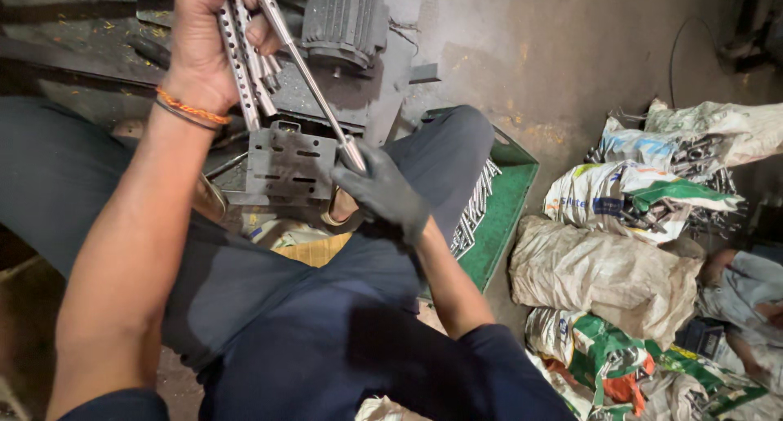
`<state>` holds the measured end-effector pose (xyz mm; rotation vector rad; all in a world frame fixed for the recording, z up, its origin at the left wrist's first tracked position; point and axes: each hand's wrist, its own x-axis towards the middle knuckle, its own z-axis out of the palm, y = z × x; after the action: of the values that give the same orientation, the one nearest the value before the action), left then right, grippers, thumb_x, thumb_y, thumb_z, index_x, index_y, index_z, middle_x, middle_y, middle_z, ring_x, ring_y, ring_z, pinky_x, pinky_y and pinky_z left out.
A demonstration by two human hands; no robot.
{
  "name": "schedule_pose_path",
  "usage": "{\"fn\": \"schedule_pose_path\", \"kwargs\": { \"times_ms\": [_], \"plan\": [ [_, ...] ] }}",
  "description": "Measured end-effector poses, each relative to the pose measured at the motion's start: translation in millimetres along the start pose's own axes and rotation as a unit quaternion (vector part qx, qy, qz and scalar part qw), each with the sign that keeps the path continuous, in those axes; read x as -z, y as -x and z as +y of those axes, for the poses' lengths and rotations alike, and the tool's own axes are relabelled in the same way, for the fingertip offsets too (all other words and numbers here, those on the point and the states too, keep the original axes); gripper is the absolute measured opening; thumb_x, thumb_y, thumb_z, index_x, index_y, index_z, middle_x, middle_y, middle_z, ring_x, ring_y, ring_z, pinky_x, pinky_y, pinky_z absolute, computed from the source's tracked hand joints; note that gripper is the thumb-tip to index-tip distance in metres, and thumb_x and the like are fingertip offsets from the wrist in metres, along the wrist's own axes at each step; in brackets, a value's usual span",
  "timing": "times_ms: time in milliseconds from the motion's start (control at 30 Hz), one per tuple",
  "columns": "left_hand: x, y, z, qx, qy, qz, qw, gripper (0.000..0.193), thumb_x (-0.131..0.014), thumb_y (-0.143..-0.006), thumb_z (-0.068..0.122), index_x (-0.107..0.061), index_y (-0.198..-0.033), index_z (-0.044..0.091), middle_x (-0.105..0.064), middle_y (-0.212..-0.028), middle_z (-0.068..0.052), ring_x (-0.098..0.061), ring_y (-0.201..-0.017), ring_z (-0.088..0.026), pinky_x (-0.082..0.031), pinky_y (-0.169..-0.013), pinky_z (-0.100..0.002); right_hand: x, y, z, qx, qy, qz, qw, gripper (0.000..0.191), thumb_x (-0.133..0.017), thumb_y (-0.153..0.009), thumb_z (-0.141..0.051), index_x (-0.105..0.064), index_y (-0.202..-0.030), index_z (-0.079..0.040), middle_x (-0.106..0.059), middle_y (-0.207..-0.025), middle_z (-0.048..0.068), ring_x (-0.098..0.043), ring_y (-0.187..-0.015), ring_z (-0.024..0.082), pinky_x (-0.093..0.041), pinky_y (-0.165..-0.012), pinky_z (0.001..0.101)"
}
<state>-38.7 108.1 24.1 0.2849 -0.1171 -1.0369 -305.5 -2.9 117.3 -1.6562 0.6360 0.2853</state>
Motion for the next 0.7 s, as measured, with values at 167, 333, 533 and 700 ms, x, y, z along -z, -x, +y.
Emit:
{"fn": "schedule_pose_path", "kwargs": {
  "times_ms": [167, 333, 533, 700],
  "plan": [
    [-0.1, -7.0, -8.1, 0.016, -0.006, 0.007, 1.000, 0.027, -0.075, -0.106, 0.024, -0.064, -0.091, 0.004, -0.065, -0.084, -0.005, -0.060, -0.065, -0.016, -0.040, -0.058, -0.029, -13.9, -22.7, 0.5, 0.208, 0.112, 0.127, 0.963, 0.028, -0.070, -0.101, -0.023, -0.057, -0.119, -0.006, -0.053, -0.090, 0.005, -0.053, -0.081, 0.015, -0.050, -0.073, 0.0328],
    [9.0, -17.8, -8.3, 0.000, 0.017, 0.044, 0.999, 0.024, -0.074, -0.103, 0.021, -0.061, -0.089, 0.006, -0.062, -0.081, -0.006, -0.060, -0.065, -0.018, -0.042, -0.060, -0.031, -23.2, -33.7, -14.3, 0.192, 0.169, 0.222, 0.941, 0.038, -0.072, -0.098, -0.024, -0.055, -0.127, -0.006, -0.064, -0.097, 0.016, -0.066, -0.086, 0.030, -0.055, -0.076, 0.0399],
    [13.9, -19.1, -6.7, -0.026, -0.013, 0.031, 0.999, 0.027, -0.074, -0.107, 0.022, -0.060, -0.089, 0.007, -0.060, -0.078, -0.006, -0.061, -0.066, -0.020, -0.044, -0.062, -0.033, -30.1, -39.5, -23.2, 0.149, 0.202, 0.262, 0.932, 0.040, -0.071, -0.097, -0.026, -0.053, -0.129, -0.010, -0.070, -0.095, 0.018, -0.072, -0.087, 0.038, -0.055, -0.073, 0.0459],
    [4.4, -13.7, -6.6, -0.012, -0.053, 0.068, 0.996, 0.026, -0.068, -0.105, 0.023, -0.057, -0.088, 0.007, -0.060, -0.078, -0.006, -0.059, -0.064, -0.017, -0.041, -0.056, -0.030, -29.2, -42.4, -12.9, 0.178, 0.186, 0.252, 0.933, 0.040, -0.072, -0.097, -0.026, -0.054, -0.129, -0.009, -0.069, -0.099, 0.018, -0.070, -0.090, 0.034, -0.055, -0.078, 0.0433]
  ]
}}
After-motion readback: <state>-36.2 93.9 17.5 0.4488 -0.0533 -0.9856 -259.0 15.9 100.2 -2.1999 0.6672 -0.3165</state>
